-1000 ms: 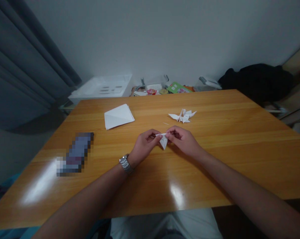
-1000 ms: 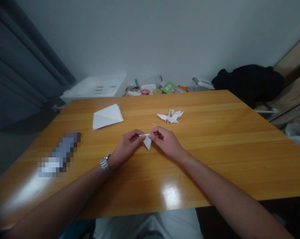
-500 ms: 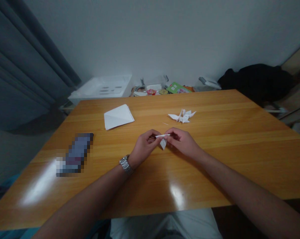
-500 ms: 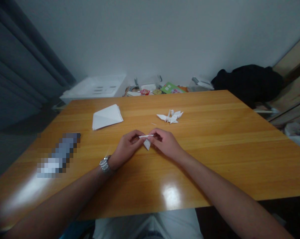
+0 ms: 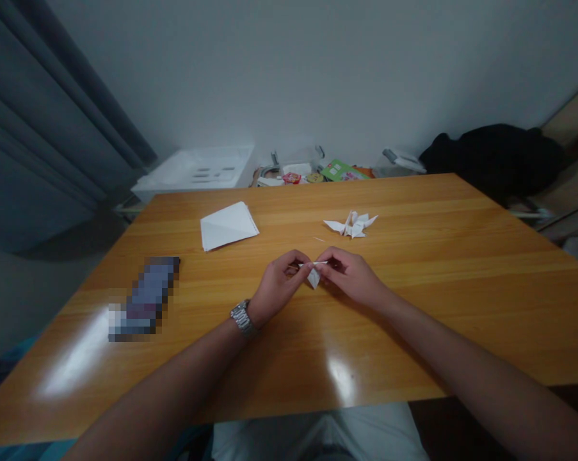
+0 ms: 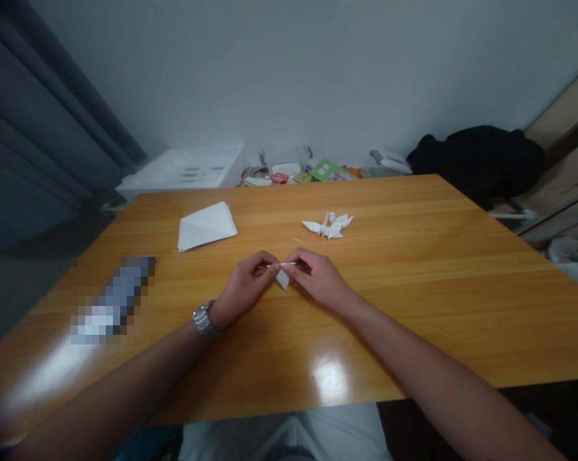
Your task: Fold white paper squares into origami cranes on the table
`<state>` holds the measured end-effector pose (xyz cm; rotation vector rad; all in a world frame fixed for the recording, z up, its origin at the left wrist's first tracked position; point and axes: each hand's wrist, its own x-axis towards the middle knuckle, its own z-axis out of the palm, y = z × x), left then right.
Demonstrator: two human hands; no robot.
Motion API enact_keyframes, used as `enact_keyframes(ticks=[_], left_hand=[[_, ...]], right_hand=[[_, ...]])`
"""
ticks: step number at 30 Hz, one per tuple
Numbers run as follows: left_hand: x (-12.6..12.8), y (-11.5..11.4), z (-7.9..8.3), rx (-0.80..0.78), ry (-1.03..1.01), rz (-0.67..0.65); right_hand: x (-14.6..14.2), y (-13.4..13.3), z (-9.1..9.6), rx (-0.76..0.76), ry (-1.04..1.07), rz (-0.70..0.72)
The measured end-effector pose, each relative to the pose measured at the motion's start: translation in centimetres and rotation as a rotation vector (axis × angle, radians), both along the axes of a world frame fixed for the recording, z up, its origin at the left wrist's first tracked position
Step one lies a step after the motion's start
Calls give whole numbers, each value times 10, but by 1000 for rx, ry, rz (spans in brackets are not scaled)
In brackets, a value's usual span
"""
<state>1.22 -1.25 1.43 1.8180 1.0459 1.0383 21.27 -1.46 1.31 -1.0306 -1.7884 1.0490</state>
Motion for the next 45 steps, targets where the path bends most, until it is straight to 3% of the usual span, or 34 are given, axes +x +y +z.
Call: enact_keyframes(ticks=[14,25,37,45], left_hand=[[-2,1,4,30,60,-10],[-4,3,1,-95,-149,24],[-1,1,7,-40,-49,89],[-1,-3,5,-29,7,63]], right_hand=[[-2,0,0,34,-25,7],[4,3,3,59,-13,-27],[0,4,-1,5,-12,-25],[-1,1,3,38,-48,-10]])
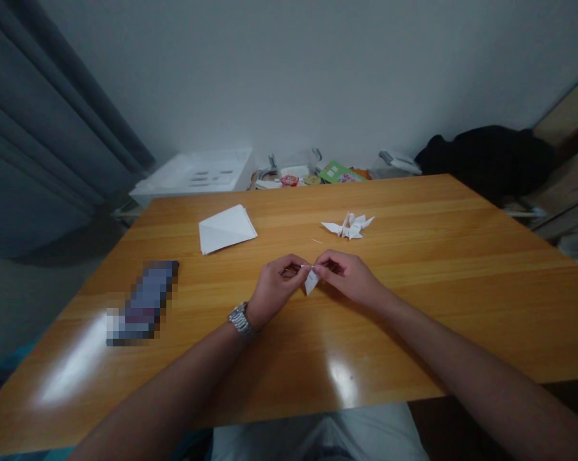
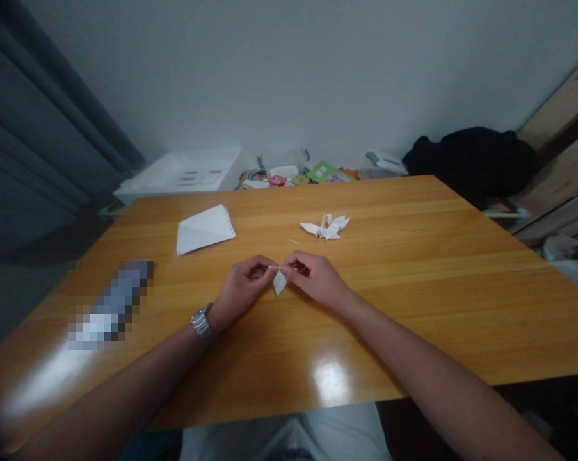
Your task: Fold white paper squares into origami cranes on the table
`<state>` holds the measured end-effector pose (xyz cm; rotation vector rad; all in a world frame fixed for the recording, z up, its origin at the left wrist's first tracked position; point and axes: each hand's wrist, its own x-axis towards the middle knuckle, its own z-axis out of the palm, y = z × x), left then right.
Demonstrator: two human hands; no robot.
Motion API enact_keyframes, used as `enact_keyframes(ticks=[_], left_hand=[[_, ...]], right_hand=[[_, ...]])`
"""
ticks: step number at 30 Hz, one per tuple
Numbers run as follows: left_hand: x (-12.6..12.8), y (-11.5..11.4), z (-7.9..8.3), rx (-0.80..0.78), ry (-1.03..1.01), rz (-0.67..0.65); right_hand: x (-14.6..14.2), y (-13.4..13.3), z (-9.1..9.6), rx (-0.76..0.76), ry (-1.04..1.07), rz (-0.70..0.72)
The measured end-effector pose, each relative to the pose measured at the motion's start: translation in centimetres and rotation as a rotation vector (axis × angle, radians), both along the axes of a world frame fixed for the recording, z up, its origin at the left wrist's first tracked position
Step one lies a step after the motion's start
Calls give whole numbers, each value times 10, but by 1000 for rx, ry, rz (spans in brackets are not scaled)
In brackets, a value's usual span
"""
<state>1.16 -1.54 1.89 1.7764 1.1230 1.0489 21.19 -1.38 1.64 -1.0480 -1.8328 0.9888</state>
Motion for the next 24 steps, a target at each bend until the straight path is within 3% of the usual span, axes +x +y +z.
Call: enact_keyframes(ticks=[9,16,24], left_hand=[[0,0,0,-5,-3,-36],[-4,4,-1,23,-23,-8],[-4,7,-4,30,-18,-3]], right_hand=[[1,-1,6,66,-79,-20],[6,5,-3,-58,14,-6],[12,7,-1,-84,11,13]])
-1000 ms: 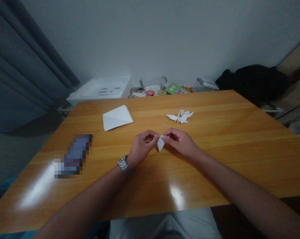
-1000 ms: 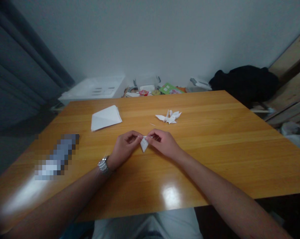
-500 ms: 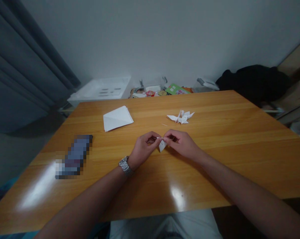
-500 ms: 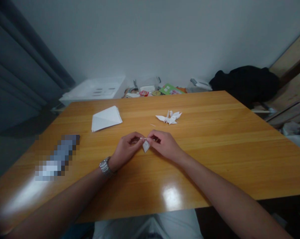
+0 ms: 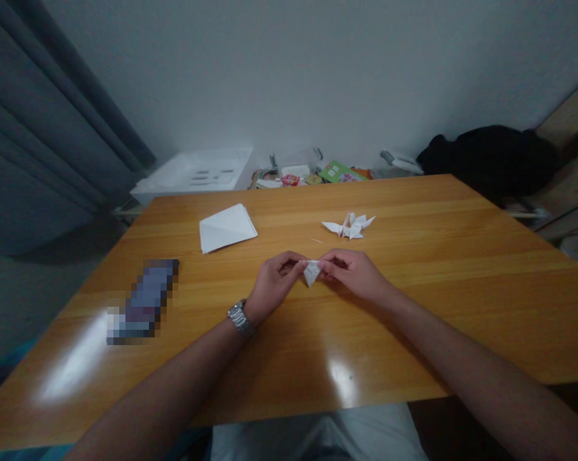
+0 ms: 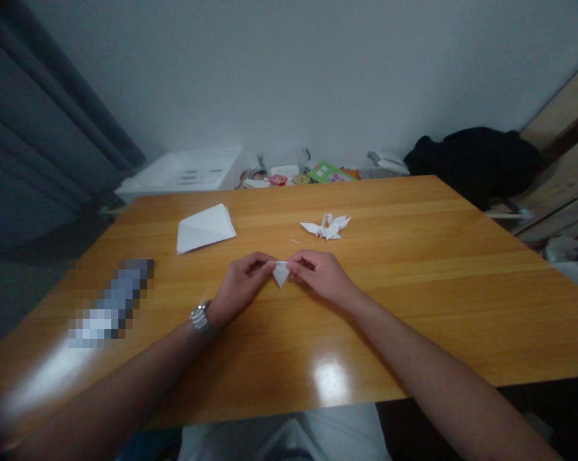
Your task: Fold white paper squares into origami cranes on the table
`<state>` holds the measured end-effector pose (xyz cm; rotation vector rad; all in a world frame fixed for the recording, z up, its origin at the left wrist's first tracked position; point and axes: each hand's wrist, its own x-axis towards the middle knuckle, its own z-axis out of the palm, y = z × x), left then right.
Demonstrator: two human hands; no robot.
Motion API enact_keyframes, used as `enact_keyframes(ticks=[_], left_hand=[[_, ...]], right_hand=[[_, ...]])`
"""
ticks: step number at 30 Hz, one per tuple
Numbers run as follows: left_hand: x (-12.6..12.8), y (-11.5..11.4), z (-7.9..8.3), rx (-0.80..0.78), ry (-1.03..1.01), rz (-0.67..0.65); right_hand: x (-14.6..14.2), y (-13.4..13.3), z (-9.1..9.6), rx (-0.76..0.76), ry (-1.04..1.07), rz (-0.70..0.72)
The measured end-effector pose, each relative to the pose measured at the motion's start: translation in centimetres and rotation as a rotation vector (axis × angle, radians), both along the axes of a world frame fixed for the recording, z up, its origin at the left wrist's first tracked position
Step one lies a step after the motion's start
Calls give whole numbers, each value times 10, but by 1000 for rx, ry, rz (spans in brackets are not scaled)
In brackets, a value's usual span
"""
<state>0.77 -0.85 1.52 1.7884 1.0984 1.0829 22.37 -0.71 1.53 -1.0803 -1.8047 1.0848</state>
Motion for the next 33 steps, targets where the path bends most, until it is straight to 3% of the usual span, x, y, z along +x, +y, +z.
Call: enact_keyframes(ticks=[17,22,29,33], left_hand=[[0,1,-2,-68,20,8],[-3,3,-4,24,187,2],[-5,6,-5,265,394,-59],[-7,5,-3,353,614,-126]], right_hand=[[0,2,-7,-21,-21,-18],[0,5,-12,-11,-90,-19],[2,9,-9,166,-374,-82],[3,13,-11,284,-459,-71]])
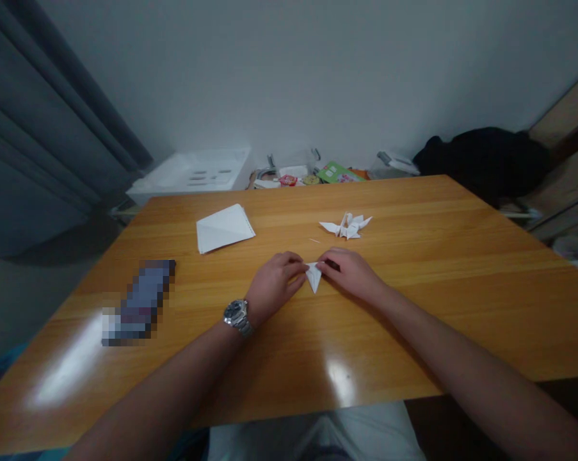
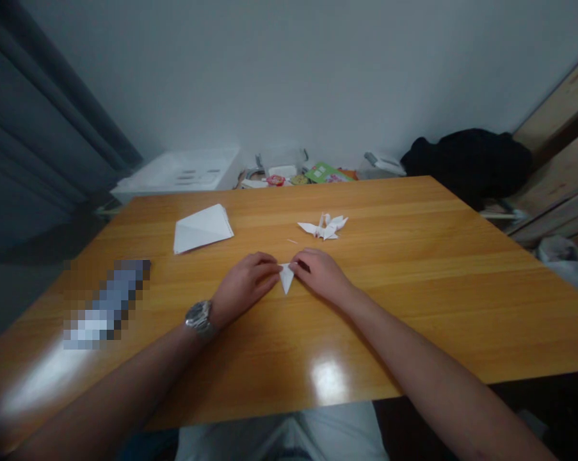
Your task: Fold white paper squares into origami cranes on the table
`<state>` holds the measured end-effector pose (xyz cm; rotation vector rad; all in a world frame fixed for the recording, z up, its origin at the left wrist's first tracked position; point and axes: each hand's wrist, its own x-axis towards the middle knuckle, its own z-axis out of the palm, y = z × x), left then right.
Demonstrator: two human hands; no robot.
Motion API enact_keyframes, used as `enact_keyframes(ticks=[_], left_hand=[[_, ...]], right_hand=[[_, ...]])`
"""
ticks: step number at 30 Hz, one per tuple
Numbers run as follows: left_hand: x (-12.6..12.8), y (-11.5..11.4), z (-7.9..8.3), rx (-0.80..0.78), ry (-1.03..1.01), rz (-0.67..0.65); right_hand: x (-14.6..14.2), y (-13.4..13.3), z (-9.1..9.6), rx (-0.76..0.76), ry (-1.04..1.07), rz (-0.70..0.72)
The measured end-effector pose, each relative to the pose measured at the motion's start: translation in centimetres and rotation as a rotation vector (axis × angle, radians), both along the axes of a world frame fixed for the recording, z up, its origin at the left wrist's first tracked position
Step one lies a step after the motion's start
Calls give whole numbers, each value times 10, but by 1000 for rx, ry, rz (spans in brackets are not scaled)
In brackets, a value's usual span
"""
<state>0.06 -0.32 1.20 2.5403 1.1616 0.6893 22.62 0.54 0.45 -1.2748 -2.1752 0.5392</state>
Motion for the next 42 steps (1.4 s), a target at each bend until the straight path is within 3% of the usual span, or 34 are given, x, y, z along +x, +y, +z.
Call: enact_keyframes(ticks=[4,14,26,33,42], left_hand=[[0,-3,0,41,165,-60],[7,-11,6,113,316,-78],[11,-18,8,123,322,-16],[11,-17,1,40,273,-51],[10,-14,3,13,249,-66]], right_hand=[[1,2,-4,45,-3,-2],[3,4,-13,100,25,49],[3,-5,-1,124,-149,110],[5,-7,1,68,-212,95],[11,-4,4,77,-217,117]])
